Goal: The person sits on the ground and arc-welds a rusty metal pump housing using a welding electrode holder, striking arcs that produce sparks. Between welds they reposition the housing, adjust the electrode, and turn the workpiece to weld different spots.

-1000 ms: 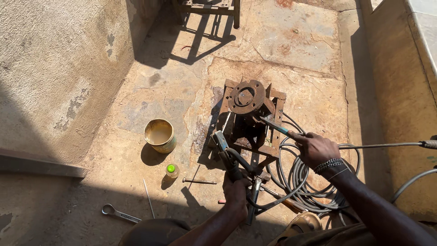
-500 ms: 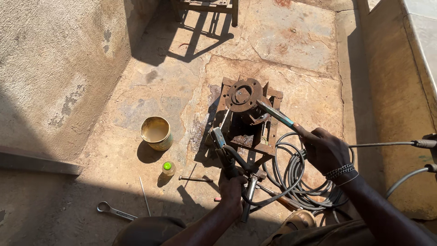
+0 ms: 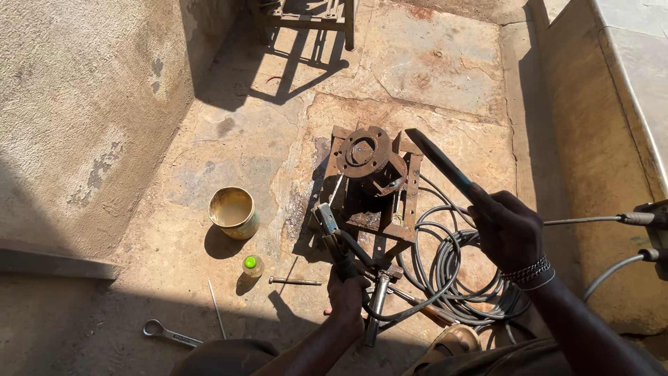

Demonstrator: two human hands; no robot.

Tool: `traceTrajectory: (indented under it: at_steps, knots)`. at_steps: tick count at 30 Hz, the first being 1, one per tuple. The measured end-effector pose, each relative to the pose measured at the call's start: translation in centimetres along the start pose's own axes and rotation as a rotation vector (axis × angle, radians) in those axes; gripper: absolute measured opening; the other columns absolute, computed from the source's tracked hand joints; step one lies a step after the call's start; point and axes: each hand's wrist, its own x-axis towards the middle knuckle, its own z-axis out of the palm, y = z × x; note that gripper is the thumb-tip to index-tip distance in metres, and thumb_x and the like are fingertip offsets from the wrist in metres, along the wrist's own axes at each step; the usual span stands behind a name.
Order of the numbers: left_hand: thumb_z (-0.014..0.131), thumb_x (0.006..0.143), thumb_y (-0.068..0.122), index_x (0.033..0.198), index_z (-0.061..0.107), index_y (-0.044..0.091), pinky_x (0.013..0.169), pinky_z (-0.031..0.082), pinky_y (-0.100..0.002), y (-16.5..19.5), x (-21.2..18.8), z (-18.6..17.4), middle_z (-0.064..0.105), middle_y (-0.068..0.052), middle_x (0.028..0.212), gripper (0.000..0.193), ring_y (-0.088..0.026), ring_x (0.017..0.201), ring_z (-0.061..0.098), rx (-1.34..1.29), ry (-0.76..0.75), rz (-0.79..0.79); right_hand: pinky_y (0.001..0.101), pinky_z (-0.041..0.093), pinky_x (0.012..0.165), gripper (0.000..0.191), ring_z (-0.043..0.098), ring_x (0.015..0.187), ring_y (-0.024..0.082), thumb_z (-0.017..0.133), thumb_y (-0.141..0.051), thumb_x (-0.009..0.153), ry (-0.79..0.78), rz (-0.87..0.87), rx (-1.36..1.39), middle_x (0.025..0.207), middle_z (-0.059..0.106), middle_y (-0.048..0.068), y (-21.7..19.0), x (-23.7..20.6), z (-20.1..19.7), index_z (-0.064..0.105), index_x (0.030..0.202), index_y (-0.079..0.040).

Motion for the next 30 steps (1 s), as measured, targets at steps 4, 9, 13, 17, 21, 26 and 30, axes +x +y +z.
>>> traceTrajectory:
  at_steps: [4,9,13,17,21,26,30]
  knots:
    - [0.061,0.077,-0.009,0.104,0.06,0.013,0.062,0.048,-0.032,0.3,-0.6,0.2,0.061,-0.003,0.086,0.035,-0.015,0.071,0.057,-0.018,0.038,-0.096,0.0355,0.049,0.043,0.044,0.055,0.051,0.018,0.068,-0.017,0.096,-0.361,0.09,-0.316,0.077,0.065,0.006,0.1,0.2,2.5,0.066,0.139,-0.027]
    - [0.06,0.077,-0.007,0.103,0.061,0.012,0.059,0.047,-0.034,0.2,-0.8,0.1,0.06,-0.002,0.087,0.032,-0.016,0.071,0.056,0.031,0.022,-0.099,0.0385,0.05,0.046,0.043,0.06,0.053,0.02,0.066,-0.021,0.098,-0.559,0.344,-0.43,0.078,0.066,0.007,-0.4,1.0,2.0,0.065,0.139,-0.037]
    - [0.061,0.075,-0.009,0.104,0.062,0.012,0.06,0.047,-0.032,0.0,-0.1,0.0,0.062,-0.003,0.087,0.036,-0.015,0.072,0.057,0.021,-0.022,-0.033,0.0344,0.054,0.06,0.041,0.065,0.071,0.015,0.06,-0.027,0.107,-0.038,0.02,-0.029,0.09,0.066,0.007,-0.4,0.2,-0.6,0.058,0.147,-0.034]
    - [0.062,0.076,-0.007,0.106,0.056,0.012,0.059,0.046,-0.036,-0.1,-0.2,0.3,0.058,-0.004,0.085,0.035,-0.018,0.07,0.053,0.037,-0.008,-0.084,0.036,0.05,0.054,0.044,0.06,0.061,0.02,0.065,-0.019,0.106,-0.201,0.198,-0.106,0.081,0.062,0.009,-0.7,0.4,2.6,0.059,0.148,-0.03]
    - [0.062,0.078,-0.006,0.106,0.056,0.014,0.062,0.05,-0.039,0.8,-0.5,0.5,0.059,-0.003,0.088,0.035,-0.017,0.075,0.056,0.013,0.007,-0.128,0.0383,0.049,0.047,0.044,0.06,0.051,0.023,0.074,-0.02,0.096,-0.585,0.424,-0.431,0.07,0.066,0.008,-1.1,1.4,2.7,0.067,0.137,-0.036]
    - [0.066,0.074,-0.009,0.107,0.059,0.01,0.07,0.051,-0.036,0.7,-0.2,-0.3,0.062,-0.003,0.09,0.038,-0.018,0.081,0.06,0.038,-0.005,-0.025,0.0316,0.05,0.058,0.037,0.063,0.069,0.016,0.06,-0.028,0.111,0.022,-0.034,-0.041,0.088,0.064,0.009,-0.7,0.6,-0.5,0.058,0.148,-0.028]
    - [0.063,0.075,-0.009,0.111,0.057,0.012,0.072,0.05,-0.037,0.1,0.3,-0.3,0.06,-0.004,0.09,0.042,-0.019,0.08,0.057,0.011,-0.015,-0.044,0.0315,0.048,0.041,0.043,0.061,0.052,0.019,0.062,-0.022,0.109,-0.459,0.146,-0.402,0.081,0.062,0.009,0.1,0.5,3.1,0.06,0.15,-0.032]
